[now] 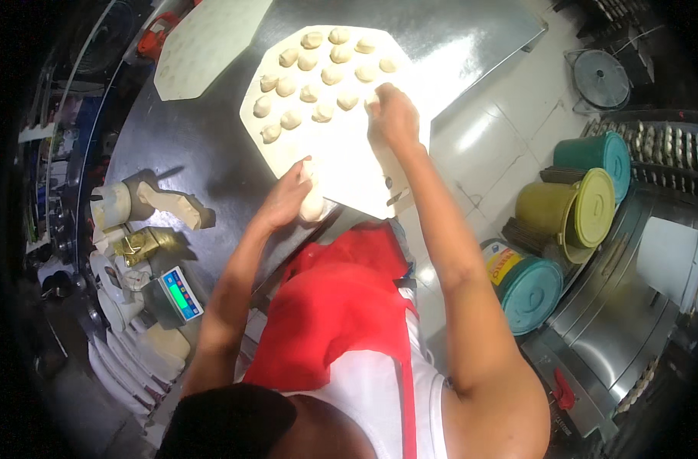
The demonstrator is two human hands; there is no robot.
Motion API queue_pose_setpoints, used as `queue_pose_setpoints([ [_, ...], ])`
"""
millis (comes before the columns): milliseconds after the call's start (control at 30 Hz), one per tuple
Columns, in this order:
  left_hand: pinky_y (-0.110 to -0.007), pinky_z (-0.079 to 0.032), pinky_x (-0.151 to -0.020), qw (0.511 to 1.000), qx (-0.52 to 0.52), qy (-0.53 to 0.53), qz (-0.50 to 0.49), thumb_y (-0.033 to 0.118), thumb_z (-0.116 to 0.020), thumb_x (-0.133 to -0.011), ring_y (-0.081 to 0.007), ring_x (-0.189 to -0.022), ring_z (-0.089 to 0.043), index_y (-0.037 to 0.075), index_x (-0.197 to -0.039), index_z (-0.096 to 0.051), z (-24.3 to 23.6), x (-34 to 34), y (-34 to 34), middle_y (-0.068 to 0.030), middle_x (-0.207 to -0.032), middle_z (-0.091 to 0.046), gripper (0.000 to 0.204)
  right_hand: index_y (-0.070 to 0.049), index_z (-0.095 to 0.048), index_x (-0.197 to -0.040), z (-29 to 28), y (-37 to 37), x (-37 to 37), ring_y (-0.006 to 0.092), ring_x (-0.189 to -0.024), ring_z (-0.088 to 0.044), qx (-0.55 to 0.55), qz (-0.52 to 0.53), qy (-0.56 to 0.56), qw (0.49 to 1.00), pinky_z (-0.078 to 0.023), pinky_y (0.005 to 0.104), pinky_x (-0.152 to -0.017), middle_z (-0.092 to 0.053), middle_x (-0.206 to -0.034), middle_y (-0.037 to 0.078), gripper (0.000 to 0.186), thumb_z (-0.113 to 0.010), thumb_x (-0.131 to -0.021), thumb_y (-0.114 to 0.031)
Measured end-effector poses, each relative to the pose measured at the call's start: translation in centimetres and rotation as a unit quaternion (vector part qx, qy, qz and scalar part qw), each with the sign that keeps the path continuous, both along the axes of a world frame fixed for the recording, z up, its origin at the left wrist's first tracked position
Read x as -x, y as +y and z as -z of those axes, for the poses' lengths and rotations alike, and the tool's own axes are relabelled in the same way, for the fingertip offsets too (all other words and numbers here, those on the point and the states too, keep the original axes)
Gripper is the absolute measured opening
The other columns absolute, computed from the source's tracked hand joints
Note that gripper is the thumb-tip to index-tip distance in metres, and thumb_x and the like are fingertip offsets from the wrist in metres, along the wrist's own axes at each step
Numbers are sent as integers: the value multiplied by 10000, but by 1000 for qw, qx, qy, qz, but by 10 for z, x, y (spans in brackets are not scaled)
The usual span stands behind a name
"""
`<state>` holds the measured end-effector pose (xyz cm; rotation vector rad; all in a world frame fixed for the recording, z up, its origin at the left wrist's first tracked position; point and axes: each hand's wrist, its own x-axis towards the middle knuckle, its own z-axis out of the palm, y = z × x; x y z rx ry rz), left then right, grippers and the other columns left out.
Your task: The person shapes dough by rolling pieces into balls and placing them onto hexagonal trays, and also uses a bench scraper to divide large sections of dough on a metal counter.
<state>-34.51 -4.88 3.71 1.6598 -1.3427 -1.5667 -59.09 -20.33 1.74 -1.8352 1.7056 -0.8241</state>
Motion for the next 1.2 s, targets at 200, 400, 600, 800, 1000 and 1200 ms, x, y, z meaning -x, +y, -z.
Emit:
queue_pose_setpoints([
  [200,-361,-468,-1151,996,-42,31,-74,160,-621,-1083,-224,-1318,-616,15,-1578,-470,-54,10,-15,-188,-1429,-637,537,30,-701,-1257,-22,50,-28,322,-955,-754,-249,-75,-162,952,-571,418,-892,-777,-1081,194,528,-807,-953,-388],
  [400,-329,-538,-910,989,-47,112,82,334,-540,-1136,-145,-1056,-677,23,-1399,-640,-39,-20,9,-71,-1140,-742,420,-45,-691,-1070,-81,90,-62,100,-810,-668,-267,-156,-337,889,-529,266,-704,-688,-859,39,117,-733,-1004,-132],
  [600,-589,-549,-889,976,141,-124,109,209,-544,-1032,-534,-1015,-697,-52,-1163,-649,-65,1,28,-345,-1023,-727,311,-11,-700,-1057,-115,138,-85,231,-604,-634,-251,-111,-139,952,-532,416,-625,-669,-681,149,457,-705,-995,-464],
  [800,-524,-597,-889,959,176,-199,102,159,-640,-950,-455,-1068,-742,-70,-992,-711,1,1,-8,-312,-1049,-757,243,-19,-667,-1002,-119,139,-106,271,-590,-571,-174,-119,-154,965,-511,428,-629,-625,-681,216,296,-680,-1007,-315],
  [1000,-492,-511,-1059,984,-42,-158,76,296,-521,-1048,-505,-1235,-649,-144,-1420,-426,-17,34,-28,-384,-1339,-635,584,1,-745,-1238,-36,46,-3,188,-776,-720,-71,-22,-277,958,-601,348,-719,-787,-969,131,327,-640,-1041,-239],
  [1200,-441,-410,-1201,992,38,-91,73,188,-587,-1083,-407,-1401,-549,-11,-1606,-385,1,25,-16,-332,-1477,-550,595,-68,-761,-1255,30,-48,54,343,-898,-752,-2,15,100,995,-600,428,-892,-770,-1038,200,352,-744,-959,-258],
])
